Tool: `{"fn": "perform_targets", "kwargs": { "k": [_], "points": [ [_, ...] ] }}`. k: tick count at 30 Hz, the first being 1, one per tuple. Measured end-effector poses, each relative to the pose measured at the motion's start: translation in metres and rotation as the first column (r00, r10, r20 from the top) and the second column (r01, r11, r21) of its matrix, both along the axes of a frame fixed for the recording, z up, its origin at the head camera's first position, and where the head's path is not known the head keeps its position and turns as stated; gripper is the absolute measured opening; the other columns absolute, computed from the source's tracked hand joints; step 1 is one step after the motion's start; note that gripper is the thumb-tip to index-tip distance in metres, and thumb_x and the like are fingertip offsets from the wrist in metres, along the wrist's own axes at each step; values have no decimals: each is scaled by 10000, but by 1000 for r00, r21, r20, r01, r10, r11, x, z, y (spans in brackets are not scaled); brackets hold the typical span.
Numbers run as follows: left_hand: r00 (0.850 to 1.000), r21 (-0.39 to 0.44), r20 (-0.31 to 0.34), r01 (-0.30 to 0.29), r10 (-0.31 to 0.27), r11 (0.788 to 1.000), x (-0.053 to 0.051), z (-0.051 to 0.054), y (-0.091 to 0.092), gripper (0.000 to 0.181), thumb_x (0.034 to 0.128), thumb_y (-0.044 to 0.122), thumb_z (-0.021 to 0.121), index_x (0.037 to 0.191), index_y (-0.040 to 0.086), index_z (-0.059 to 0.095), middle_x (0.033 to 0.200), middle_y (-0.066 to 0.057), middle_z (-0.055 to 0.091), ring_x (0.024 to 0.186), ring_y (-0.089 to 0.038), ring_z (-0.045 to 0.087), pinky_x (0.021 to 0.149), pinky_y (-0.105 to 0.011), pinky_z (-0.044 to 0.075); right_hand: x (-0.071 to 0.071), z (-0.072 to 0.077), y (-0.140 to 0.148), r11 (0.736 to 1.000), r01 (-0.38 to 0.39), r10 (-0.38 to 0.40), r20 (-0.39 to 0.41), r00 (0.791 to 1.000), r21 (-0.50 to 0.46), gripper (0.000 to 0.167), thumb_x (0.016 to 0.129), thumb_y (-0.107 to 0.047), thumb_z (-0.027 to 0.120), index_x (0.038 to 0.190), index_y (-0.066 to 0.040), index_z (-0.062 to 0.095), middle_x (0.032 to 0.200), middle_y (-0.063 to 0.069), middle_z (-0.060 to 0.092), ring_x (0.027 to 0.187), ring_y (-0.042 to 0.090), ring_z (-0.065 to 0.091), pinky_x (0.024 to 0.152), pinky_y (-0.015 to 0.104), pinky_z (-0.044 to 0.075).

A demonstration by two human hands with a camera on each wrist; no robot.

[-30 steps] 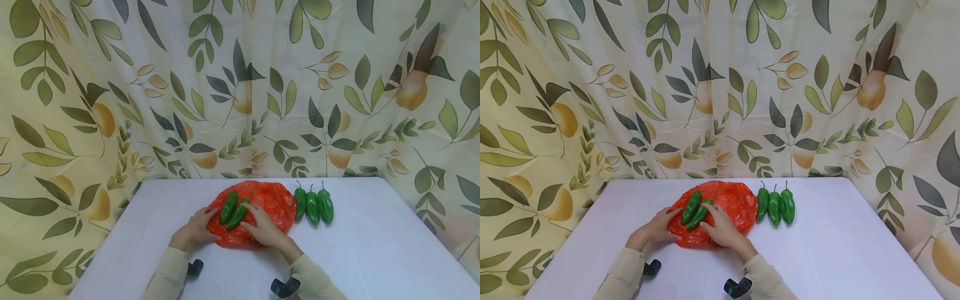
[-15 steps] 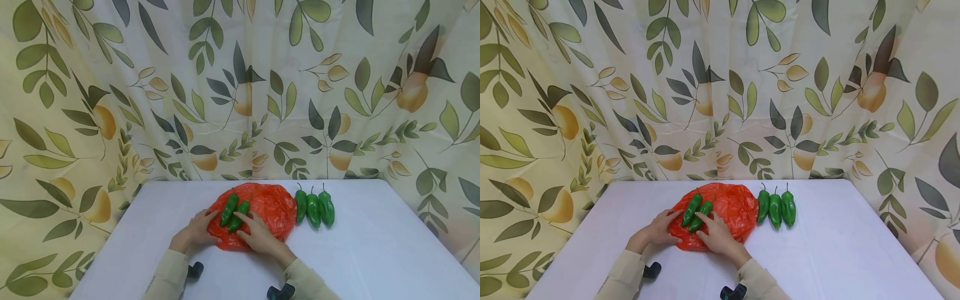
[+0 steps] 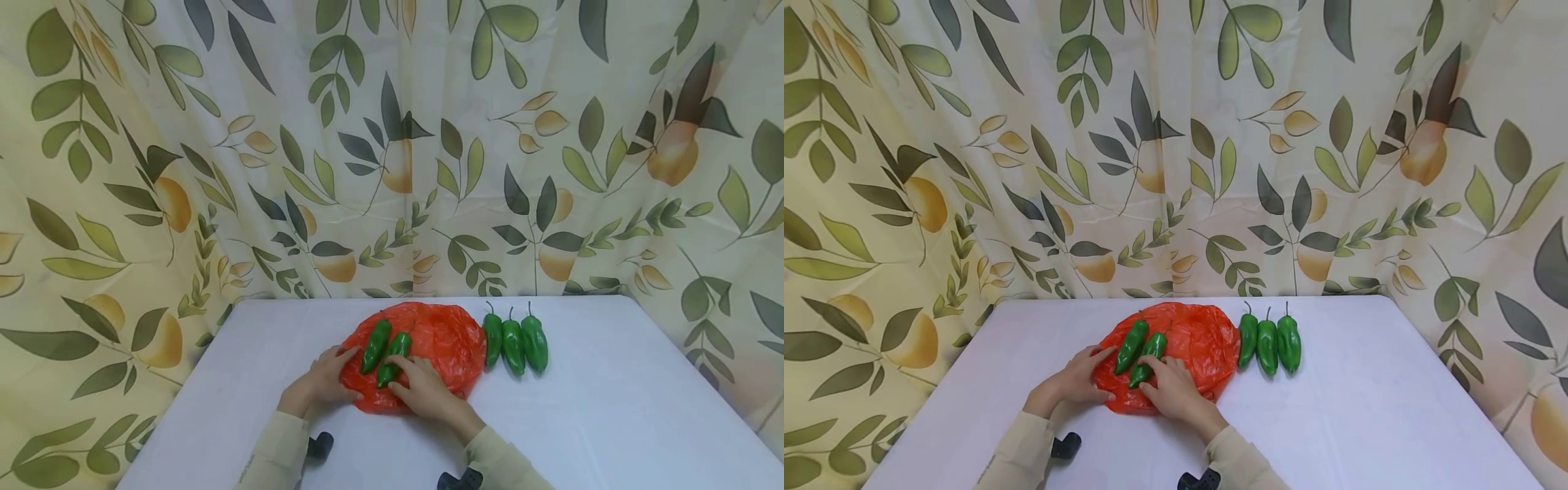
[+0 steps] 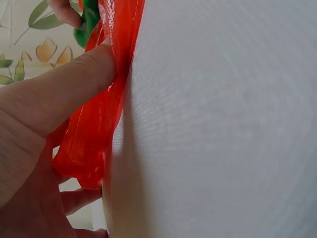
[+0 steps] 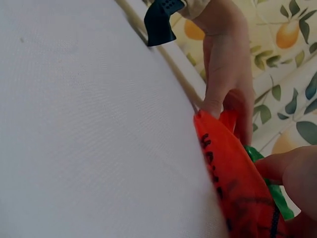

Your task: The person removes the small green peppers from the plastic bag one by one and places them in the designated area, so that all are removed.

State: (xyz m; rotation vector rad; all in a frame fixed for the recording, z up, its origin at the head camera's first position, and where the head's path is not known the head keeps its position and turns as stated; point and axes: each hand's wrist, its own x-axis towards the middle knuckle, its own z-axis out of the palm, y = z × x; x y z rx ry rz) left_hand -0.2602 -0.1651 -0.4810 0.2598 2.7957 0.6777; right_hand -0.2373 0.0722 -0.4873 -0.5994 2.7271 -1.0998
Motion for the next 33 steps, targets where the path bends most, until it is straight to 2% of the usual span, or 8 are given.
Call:
{"fn": "perform_targets", "kwargs": {
  "k": [6, 11, 17, 22, 25, 33],
  "points": [
    [1000, 3, -12, 6, -6, 1000, 3, 2, 1, 904, 782, 363, 862, 1556, 261, 408, 1594, -135, 369, 1447, -399, 363, 1073, -693, 425, 1, -2, 0, 1000, -21, 21, -17, 1000, 16, 509, 964, -274, 674, 1451, -220, 536, 1359, 141, 563, 1224, 309, 474, 1014, 612, 460],
    [1000, 4, -16, 8, -8, 1000, 3, 4, 2, 908, 775, 361, 867, 1553, 248, 414, 1593, -137, 371, 1449, -402, 363, 1082, -701, 410, -3, 0, 4, 998, -5, 6, 8, 1000, -56, 440, 971, -283, 671, 1386, -186, 563, 1361, 125, 574, 1240, 310, 495, 1013, 622, 489],
    [1000, 6, 5, -12, 12, 1000, 2, 2, 3, 920, 768, 381, 870, 1555, 278, 407, 1605, -119, 358, 1461, -393, 351, 1070, -702, 421, -9, 5, 14, 992, 51, -50, 16, 999, -114, 301, 965, -213, 684, 1250, -135, 627, 1227, 101, 620, 1113, 266, 547, 953, 545, 532],
    [1000, 5, 9, -22, 22, 1000, 2, 0, 3, 933, 752, 377, 881, 1552, 269, 413, 1595, -119, 369, 1449, -401, 363, 1039, -693, 455, -14, 6, 23, 985, 96, -93, 26, 995, -145, 214, 954, -102, 685, 1164, -121, 650, 1222, 99, 619, 1140, 262, 563, 1031, 551, 519],
    [1000, 9, 7, -25, 25, 1000, 2, 0, 3, 936, 749, 378, 883, 1552, 265, 414, 1595, -123, 369, 1450, -403, 360, 1038, -691, 458, -16, 9, 27, 983, 114, -111, 23, 994, -142, 194, 952, -62, 675, 1128, -138, 651, 1220, 93, 633, 1171, 268, 572, 1059, 564, 505],
    [1000, 14, -7, -15, 15, 1000, 1, 0, 2, 944, 741, 371, 887, 1551, 247, 418, 1586, -136, 377, 1442, -407, 366, 1039, -710, 443, -19, 23, 38, 970, 183, -182, 23, 983, -157, 191, 948, 23, 625, 1060, -123, 574, 1169, 107, 602, 1105, 283, 560, 1023, 560, 523]
  ]
}}
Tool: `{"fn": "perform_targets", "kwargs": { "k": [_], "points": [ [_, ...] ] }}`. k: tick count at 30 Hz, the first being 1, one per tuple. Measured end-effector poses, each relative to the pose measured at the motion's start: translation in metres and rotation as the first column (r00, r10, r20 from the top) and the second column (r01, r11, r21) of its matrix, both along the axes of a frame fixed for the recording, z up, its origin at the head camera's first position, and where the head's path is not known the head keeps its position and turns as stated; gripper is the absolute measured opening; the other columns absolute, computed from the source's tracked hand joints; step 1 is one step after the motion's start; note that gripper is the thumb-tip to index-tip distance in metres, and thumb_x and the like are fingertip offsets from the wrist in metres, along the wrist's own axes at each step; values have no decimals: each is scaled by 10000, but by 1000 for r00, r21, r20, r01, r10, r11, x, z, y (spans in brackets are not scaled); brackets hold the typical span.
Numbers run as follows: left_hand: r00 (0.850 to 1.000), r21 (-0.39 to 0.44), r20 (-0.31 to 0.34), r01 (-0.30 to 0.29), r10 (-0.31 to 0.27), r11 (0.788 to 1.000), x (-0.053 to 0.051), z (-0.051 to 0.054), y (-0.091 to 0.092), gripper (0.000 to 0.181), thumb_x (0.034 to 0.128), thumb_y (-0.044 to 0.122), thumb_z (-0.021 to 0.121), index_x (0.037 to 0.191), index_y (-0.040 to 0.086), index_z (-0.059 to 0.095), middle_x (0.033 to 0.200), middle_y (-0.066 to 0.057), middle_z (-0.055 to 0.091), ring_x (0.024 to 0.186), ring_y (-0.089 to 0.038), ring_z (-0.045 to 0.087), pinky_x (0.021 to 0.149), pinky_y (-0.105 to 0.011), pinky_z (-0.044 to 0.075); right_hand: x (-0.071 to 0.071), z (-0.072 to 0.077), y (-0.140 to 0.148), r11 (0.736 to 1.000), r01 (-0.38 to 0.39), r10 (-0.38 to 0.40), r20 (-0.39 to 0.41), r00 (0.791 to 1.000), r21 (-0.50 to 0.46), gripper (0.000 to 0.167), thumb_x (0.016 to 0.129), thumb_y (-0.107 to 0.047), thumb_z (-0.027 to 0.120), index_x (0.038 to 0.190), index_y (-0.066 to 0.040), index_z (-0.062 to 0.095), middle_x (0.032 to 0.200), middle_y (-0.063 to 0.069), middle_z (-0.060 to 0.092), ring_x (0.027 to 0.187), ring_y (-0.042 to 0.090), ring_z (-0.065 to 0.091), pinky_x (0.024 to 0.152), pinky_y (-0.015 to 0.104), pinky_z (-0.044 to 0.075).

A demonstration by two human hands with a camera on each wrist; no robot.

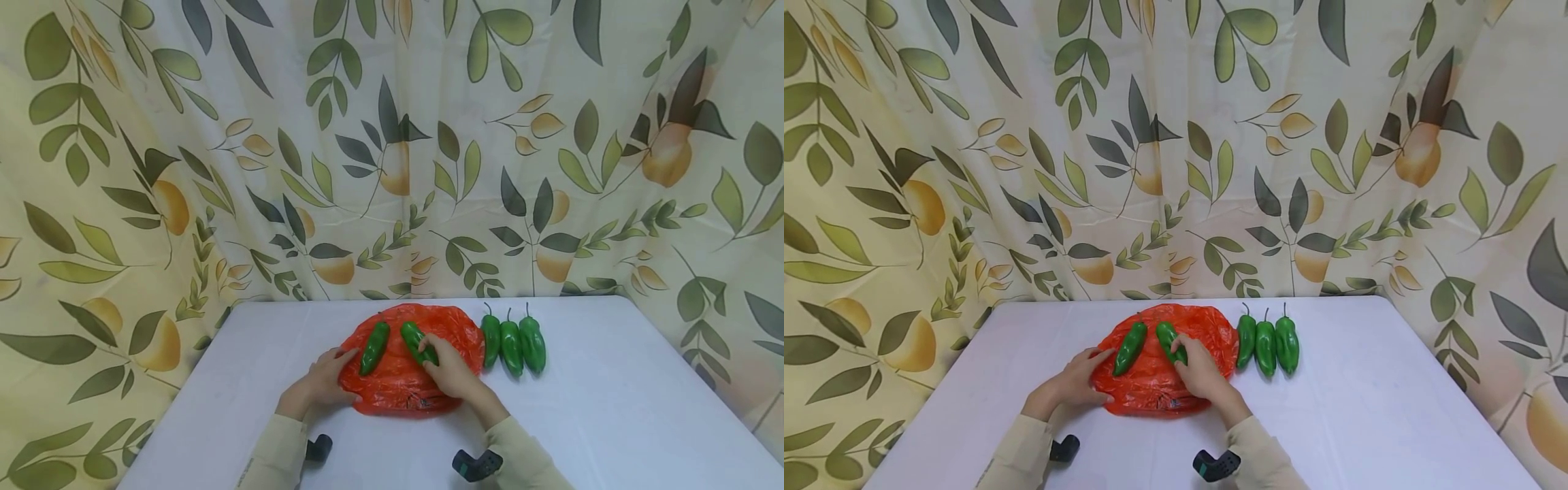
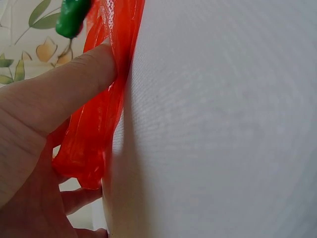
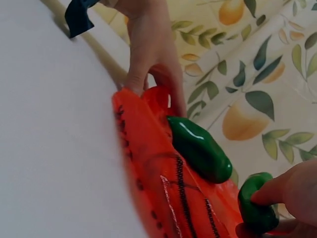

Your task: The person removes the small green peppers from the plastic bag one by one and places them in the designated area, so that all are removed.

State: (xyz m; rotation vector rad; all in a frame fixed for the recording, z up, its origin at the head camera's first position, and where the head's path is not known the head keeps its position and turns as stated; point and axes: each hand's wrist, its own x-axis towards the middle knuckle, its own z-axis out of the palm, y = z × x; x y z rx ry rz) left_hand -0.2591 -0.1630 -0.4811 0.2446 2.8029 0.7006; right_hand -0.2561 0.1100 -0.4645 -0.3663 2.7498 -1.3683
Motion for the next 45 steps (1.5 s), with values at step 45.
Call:
{"fn": "perform_targets", "kwargs": {
  "k": [45],
  "points": [
    [1000, 11, 16, -3, 3, 1000, 1, -2, 0, 941, 754, 369, 881, 1558, 267, 403, 1596, -117, 362, 1432, -373, 369, 1022, -661, 489, 20, 20, 69, 990, -118, 108, -129, 986, -71, 651, 929, 41, 623, 1514, -191, 455, 1478, 246, 438, 1320, 456, 480, 983, 584, 551]
  ]
}}
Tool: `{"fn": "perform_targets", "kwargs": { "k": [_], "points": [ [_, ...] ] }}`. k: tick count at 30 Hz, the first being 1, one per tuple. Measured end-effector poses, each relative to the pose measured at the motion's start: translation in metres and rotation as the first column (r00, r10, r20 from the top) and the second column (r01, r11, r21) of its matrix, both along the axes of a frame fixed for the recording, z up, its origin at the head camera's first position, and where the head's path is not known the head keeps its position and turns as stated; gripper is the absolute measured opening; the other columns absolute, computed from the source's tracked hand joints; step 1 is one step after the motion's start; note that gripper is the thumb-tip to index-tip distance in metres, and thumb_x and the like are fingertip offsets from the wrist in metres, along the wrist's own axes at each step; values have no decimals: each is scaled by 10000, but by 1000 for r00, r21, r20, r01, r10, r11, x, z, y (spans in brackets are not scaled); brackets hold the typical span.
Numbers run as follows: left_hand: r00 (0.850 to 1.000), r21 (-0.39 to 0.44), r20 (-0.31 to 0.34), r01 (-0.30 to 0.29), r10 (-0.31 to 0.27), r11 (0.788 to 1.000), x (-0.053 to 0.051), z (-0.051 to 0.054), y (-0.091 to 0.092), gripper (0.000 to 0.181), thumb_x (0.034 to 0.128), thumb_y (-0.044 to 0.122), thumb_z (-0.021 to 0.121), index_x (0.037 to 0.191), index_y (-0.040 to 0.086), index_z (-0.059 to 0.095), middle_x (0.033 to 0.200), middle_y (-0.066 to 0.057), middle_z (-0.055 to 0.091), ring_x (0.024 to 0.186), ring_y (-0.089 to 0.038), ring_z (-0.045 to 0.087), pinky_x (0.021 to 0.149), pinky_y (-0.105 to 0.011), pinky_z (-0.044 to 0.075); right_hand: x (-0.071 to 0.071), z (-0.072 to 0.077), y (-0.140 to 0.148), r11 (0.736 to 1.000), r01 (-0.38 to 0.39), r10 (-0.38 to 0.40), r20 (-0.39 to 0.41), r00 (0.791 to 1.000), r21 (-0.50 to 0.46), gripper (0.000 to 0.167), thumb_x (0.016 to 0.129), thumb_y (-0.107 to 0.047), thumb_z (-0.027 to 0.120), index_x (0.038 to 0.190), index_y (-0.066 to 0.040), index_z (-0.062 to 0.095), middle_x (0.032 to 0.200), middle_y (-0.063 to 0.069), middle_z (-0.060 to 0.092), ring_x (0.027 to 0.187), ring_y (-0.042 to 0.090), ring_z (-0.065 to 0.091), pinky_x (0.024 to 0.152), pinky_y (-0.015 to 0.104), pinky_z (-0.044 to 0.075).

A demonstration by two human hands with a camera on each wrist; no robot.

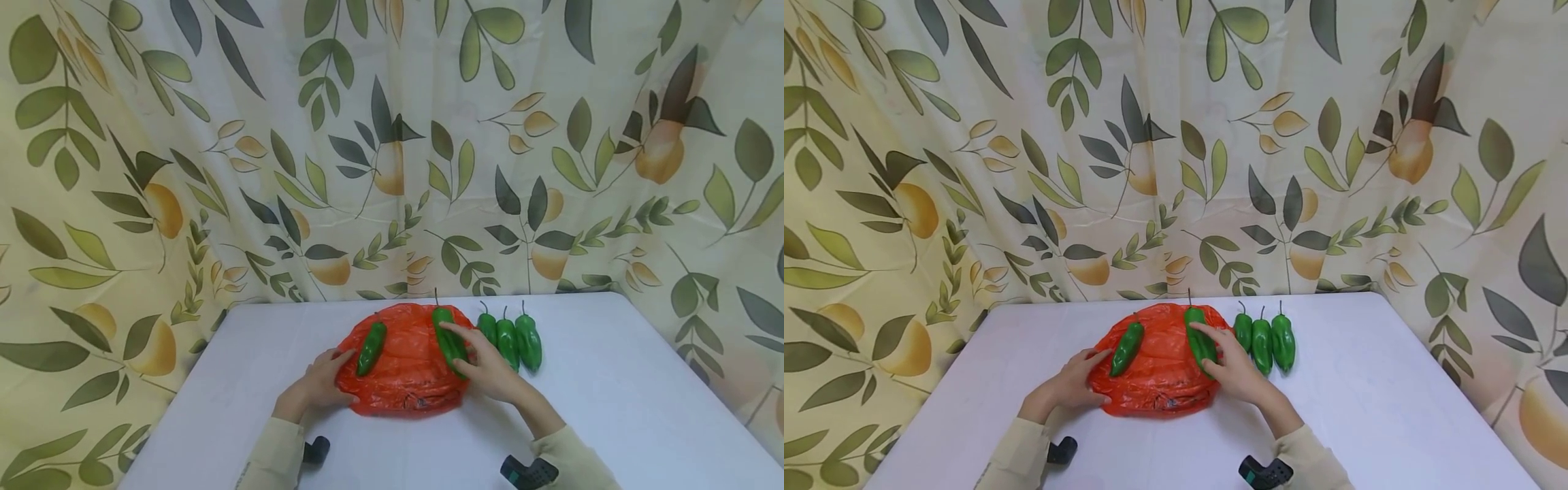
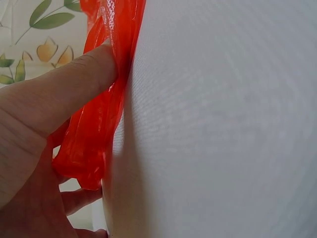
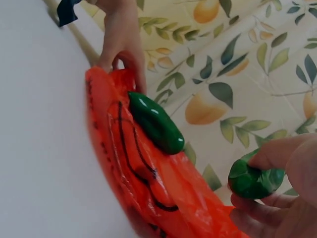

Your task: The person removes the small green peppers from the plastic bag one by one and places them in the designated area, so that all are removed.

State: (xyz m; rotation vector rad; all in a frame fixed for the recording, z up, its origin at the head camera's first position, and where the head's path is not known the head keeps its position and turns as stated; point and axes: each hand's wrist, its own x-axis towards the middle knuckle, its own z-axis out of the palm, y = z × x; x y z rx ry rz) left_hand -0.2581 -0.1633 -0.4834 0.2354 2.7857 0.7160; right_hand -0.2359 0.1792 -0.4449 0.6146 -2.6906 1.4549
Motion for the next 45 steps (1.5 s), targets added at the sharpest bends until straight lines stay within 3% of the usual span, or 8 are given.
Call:
{"fn": "perform_targets", "kwargs": {
  "k": [7, 14, 23, 28, 35, 41, 45],
  "points": [
    [1000, 16, -6, 7, -7, 1000, 1, 1, -1, 925, 760, 361, 878, 1553, 258, 412, 1584, -125, 372, 1431, -374, 369, 1030, -665, 480, -2, 10, 13, 998, 49, -48, -24, 999, 28, 644, 930, 29, 614, 1518, -178, 452, 1414, 255, 470, 1152, 395, 546, 799, 380, 593],
    [1000, 8, -23, 14, -14, 1000, 1, 2, -1, 930, 753, 354, 883, 1550, 238, 418, 1572, -138, 386, 1421, -385, 385, 1013, -665, 492, -6, 15, 29, 993, 104, -100, -64, 993, 55, 635, 934, 19, 612, 1521, -153, 440, 1423, 294, 463, 1084, 400, 611, 757, 363, 621],
    [1000, 2, -23, 14, -14, 1000, 1, 2, -1, 948, 739, 351, 892, 1551, 246, 415, 1579, -131, 378, 1416, -387, 385, 997, -660, 505, -10, 15, 48, 989, 139, -135, -56, 989, 58, 639, 956, 28, 579, 1543, -153, 402, 1434, 318, 409, 1052, 419, 610, 686, 301, 614],
    [1000, -3, -22, 15, -15, 1000, 2, 2, 0, 938, 748, 360, 885, 1552, 246, 414, 1577, -132, 382, 1417, -382, 386, 1008, -664, 495, -10, 17, 57, 977, 178, -171, -75, 983, 116, 623, 966, 12, 568, 1545, -135, 390, 1380, 355, 410, 1100, 522, 582, 732, 419, 643],
    [1000, 6, -15, 12, -12, 1000, 2, 3, 0, 930, 758, 358, 879, 1554, 249, 410, 1581, -130, 375, 1421, -380, 378, 1011, -662, 494, -13, 19, 71, 952, 247, -236, -80, 968, 180, 616, 969, 20, 540, 1549, -128, 393, 1374, 384, 411, 1195, 545, 495, 865, 626, 582],
    [1000, 4, -11, 5, -5, 1000, 2, 3, 0, 929, 759, 346, 879, 1555, 247, 409, 1580, -131, 376, 1421, -382, 380, 1012, -663, 494, -16, 18, 82, 934, 289, -289, -32, 957, 208, 643, 966, 30, 494, 1573, -124, 349, 1450, 418, 324, 1277, 597, 413, 966, 724, 472],
    [1000, 1, -15, 7, -7, 1000, 2, 3, 0, 934, 756, 353, 880, 1555, 248, 409, 1582, -127, 376, 1423, -385, 380, 1013, -668, 490, -17, 19, 89, 927, 305, -310, -12, 951, 218, 653, 960, 35, 474, 1579, -112, 326, 1449, 438, 297, 1264, 610, 407, 966, 738, 454]
  ]
}}
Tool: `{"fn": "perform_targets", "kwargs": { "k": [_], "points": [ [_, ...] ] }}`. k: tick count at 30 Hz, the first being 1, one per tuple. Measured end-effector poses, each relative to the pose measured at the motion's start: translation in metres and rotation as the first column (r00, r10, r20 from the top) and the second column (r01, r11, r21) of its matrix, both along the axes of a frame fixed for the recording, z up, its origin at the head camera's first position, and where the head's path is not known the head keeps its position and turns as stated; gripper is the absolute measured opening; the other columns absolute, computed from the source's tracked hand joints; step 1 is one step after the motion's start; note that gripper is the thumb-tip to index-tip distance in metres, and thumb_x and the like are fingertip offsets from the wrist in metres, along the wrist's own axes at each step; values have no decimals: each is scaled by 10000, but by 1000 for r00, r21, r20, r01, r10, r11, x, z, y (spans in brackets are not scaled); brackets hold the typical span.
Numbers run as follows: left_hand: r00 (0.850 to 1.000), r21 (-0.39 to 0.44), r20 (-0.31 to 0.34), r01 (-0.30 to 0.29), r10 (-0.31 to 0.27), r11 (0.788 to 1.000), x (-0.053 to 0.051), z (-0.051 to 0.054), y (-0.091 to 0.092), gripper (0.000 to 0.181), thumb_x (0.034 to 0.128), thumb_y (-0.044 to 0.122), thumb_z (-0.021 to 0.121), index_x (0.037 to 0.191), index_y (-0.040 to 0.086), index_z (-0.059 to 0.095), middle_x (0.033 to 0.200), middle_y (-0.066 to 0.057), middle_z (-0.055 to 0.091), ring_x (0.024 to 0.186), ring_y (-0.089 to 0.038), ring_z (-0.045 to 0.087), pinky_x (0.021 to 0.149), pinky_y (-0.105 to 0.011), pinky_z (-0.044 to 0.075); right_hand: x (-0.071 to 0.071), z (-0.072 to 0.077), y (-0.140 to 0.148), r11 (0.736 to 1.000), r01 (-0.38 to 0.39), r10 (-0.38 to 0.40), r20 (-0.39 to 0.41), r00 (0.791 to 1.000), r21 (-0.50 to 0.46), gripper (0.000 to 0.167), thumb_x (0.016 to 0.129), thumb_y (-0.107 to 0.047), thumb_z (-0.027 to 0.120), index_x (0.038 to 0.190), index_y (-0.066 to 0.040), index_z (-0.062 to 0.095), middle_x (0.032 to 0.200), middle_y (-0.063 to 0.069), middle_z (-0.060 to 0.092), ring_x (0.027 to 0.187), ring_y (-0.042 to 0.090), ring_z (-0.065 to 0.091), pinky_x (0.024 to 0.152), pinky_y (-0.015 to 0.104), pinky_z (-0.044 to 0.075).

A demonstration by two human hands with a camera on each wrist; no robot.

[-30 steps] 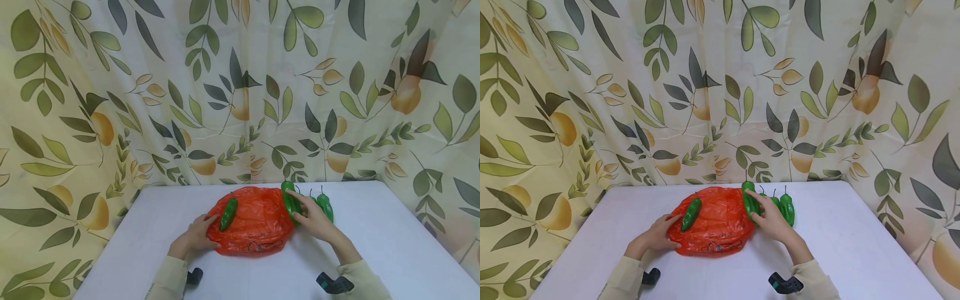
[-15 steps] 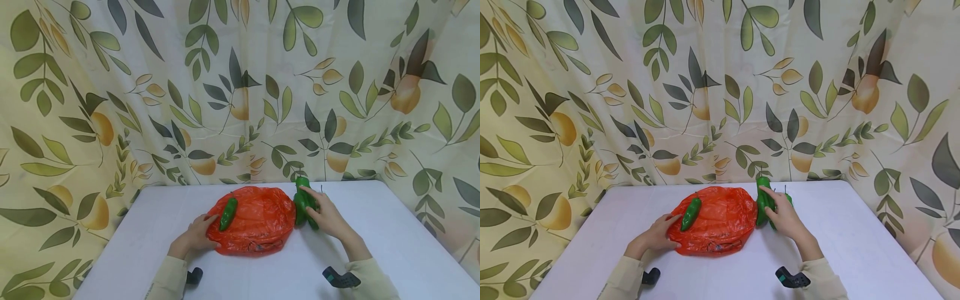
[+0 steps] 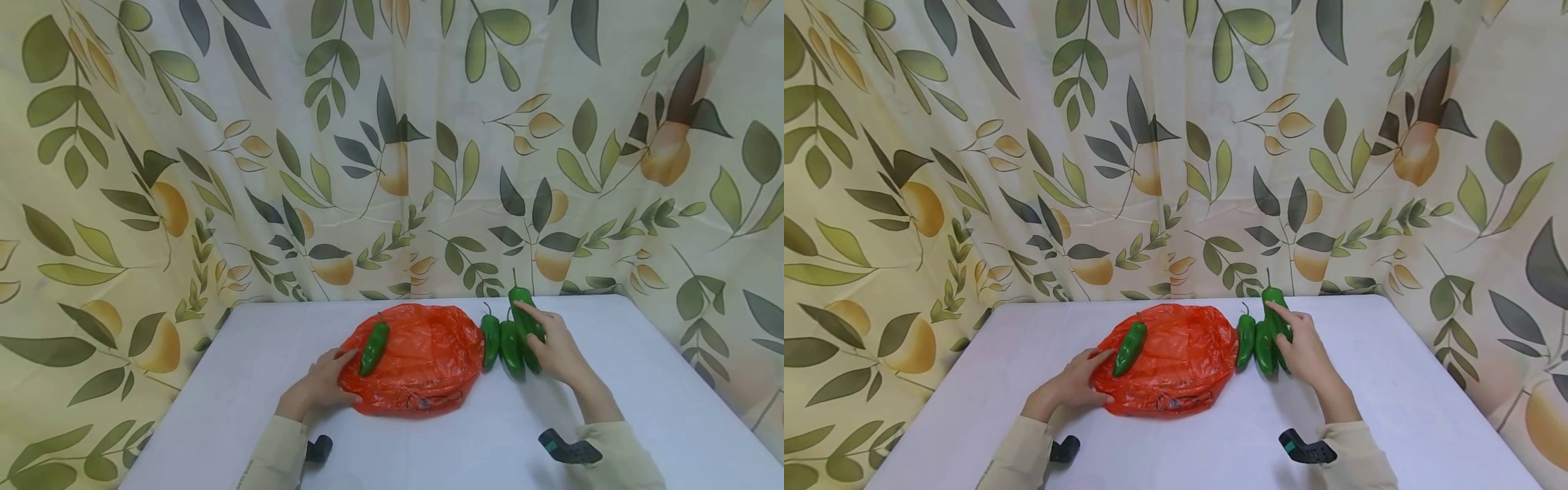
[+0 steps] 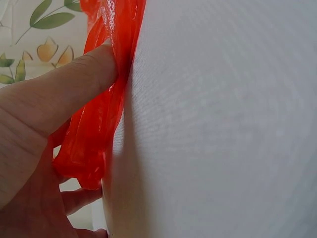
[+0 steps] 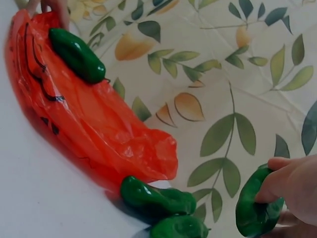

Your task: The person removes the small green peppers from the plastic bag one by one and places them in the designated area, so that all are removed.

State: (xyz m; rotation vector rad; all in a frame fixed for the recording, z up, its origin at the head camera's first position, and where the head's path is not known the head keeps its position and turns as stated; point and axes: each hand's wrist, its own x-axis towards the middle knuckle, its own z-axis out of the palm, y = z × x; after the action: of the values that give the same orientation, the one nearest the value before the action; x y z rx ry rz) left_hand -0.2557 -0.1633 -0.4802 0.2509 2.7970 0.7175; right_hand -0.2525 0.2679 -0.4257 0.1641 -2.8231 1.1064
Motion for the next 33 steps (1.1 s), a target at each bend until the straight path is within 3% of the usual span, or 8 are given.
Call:
{"fn": "perform_targets", "kwargs": {
  "k": [14, 19, 24, 27, 31, 33],
  "points": [
    [1000, -3, -2, 1, -1, 1000, 0, 0, 0, 940, 755, 356, 881, 1558, 251, 405, 1594, -123, 370, 1439, -388, 370, 1031, -681, 471, -8, -18, 17, 999, 36, -36, -3, 999, 2, 656, 900, 62, 456, 1543, -13, 347, 1455, 448, 346, 1238, 539, 430, 1025, 744, 403],
    [1000, 6, -14, 19, -18, 1000, 1, 3, 0, 932, 758, 362, 877, 1554, 226, 411, 1581, -142, 381, 1438, -394, 371, 1065, -704, 425, -10, -24, 27, 999, 53, -53, 7, 999, 9, 664, 901, 46, 454, 1550, -8, 329, 1483, 461, 313, 1195, 512, 437, 979, 685, 455],
    [1000, 8, -14, 20, -20, 1000, 1, 4, 0, 930, 761, 360, 875, 1555, 227, 410, 1577, -144, 382, 1436, -398, 370, 1063, -709, 420, -12, -28, 36, 996, 87, -87, 29, 996, 0, 667, 903, 38, 449, 1554, 2, 309, 1512, 464, 264, 1261, 556, 400, 1037, 725, 398],
    [1000, 9, -9, 14, -14, 1000, 0, 3, 0, 929, 760, 360, 876, 1555, 242, 409, 1578, -137, 382, 1434, -398, 370, 1052, -704, 434, -11, -30, 40, 993, 118, -118, 42, 992, 7, 665, 896, 34, 449, 1546, 13, 315, 1502, 478, 262, 1263, 570, 404, 1018, 713, 415],
    [1000, 11, -1, 9, -9, 1000, 0, 2, 0, 933, 758, 363, 877, 1556, 255, 406, 1582, -129, 377, 1436, -390, 369, 1041, -692, 453, -11, -33, 43, 988, 154, -156, 72, 985, 25, 656, 892, 25, 439, 1537, 25, 320, 1469, 500, 286, 1182, 553, 441, 880, 592, 487],
    [1000, 11, 1, 8, -8, 1000, -1, 1, 0, 935, 757, 364, 877, 1556, 256, 404, 1584, -127, 375, 1438, -387, 367, 1038, -688, 460, -11, -33, 44, 985, 169, -171, 100, 980, 30, 650, 900, 20, 433, 1538, 23, 313, 1471, 503, 273, 1205, 570, 428, 917, 620, 487]
  ]
}}
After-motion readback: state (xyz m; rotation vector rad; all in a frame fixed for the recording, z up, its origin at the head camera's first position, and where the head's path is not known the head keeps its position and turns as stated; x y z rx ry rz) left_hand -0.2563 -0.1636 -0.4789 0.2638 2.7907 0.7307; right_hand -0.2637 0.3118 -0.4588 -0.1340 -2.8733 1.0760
